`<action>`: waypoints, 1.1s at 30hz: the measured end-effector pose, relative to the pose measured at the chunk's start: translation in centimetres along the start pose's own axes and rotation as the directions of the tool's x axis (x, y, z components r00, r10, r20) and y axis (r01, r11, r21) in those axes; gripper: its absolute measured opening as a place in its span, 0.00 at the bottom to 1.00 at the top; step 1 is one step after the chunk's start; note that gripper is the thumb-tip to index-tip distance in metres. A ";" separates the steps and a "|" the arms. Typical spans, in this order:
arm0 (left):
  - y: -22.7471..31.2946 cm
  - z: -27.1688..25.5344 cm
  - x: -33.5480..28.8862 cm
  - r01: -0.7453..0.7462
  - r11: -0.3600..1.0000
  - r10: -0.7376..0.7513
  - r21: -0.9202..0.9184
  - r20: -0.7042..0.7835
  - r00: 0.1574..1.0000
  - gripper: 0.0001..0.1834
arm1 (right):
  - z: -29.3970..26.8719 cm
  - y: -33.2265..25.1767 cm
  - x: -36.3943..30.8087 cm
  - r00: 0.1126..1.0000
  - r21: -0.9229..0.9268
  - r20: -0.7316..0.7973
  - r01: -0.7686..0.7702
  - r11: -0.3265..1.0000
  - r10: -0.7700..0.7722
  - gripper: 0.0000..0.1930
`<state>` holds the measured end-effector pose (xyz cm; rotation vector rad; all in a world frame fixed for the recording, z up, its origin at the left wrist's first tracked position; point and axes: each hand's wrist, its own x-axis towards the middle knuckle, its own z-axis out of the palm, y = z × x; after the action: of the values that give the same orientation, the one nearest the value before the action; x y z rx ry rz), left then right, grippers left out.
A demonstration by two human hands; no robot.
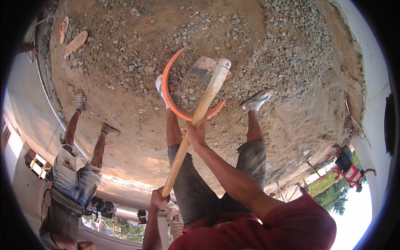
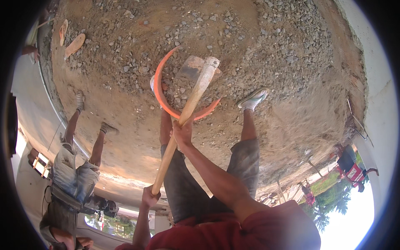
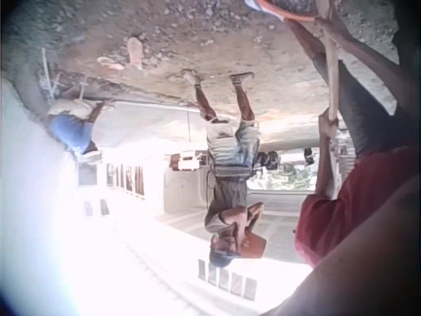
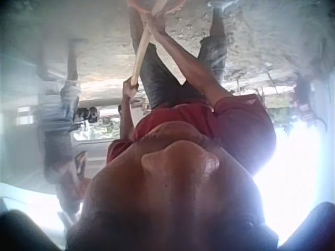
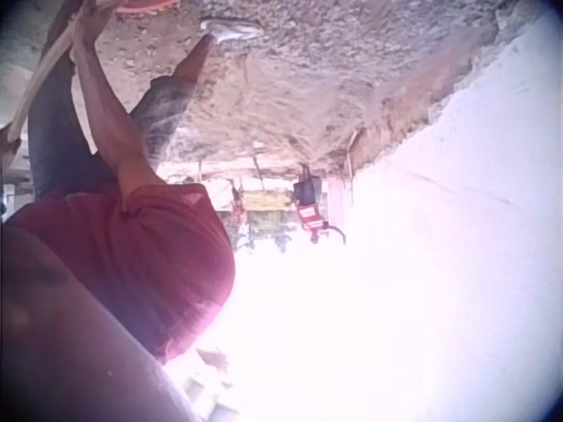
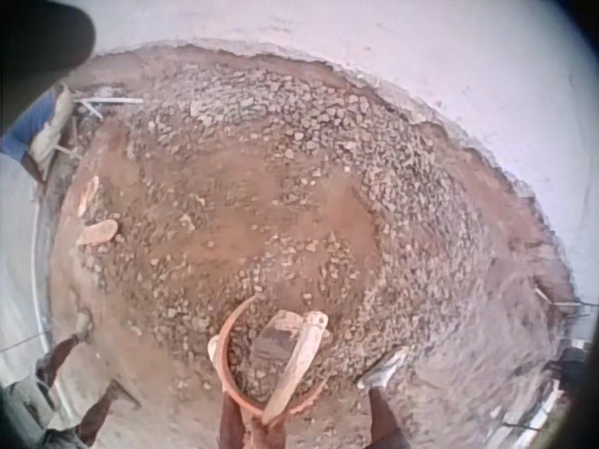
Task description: The person uses a hoe to scrape and move gravel into a plastic scoop and then picks up the scoop to relocate the material.
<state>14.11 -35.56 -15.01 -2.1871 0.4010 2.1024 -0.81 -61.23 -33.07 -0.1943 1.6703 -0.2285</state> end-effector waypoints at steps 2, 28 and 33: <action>2.4 2.7 1.4 -0.112 0.991 0.109 -0.078 -0.039 0.993 0.11 | -2.0 -1.4 1.9 0.992 -0.025 0.046 0.120 0.992 -0.118 0.30; 25.5 12.5 8.9 -0.251 0.951 0.267 -0.182 0.068 0.961 0.16 | -18.6 -13.5 22.5 0.996 -0.373 -0.080 0.006 0.928 -0.039 0.19; 17.1 2.3 3.7 -0.210 0.978 0.209 -0.002 0.105 0.972 0.15 | -11.2 -5.1 13.1 0.981 -0.195 -0.177 0.050 0.980 -0.085 0.25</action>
<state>7.84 -51.94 -16.74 -2.1007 0.6571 2.3029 -13.46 -69.13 -43.13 -0.3840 1.8721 -0.1416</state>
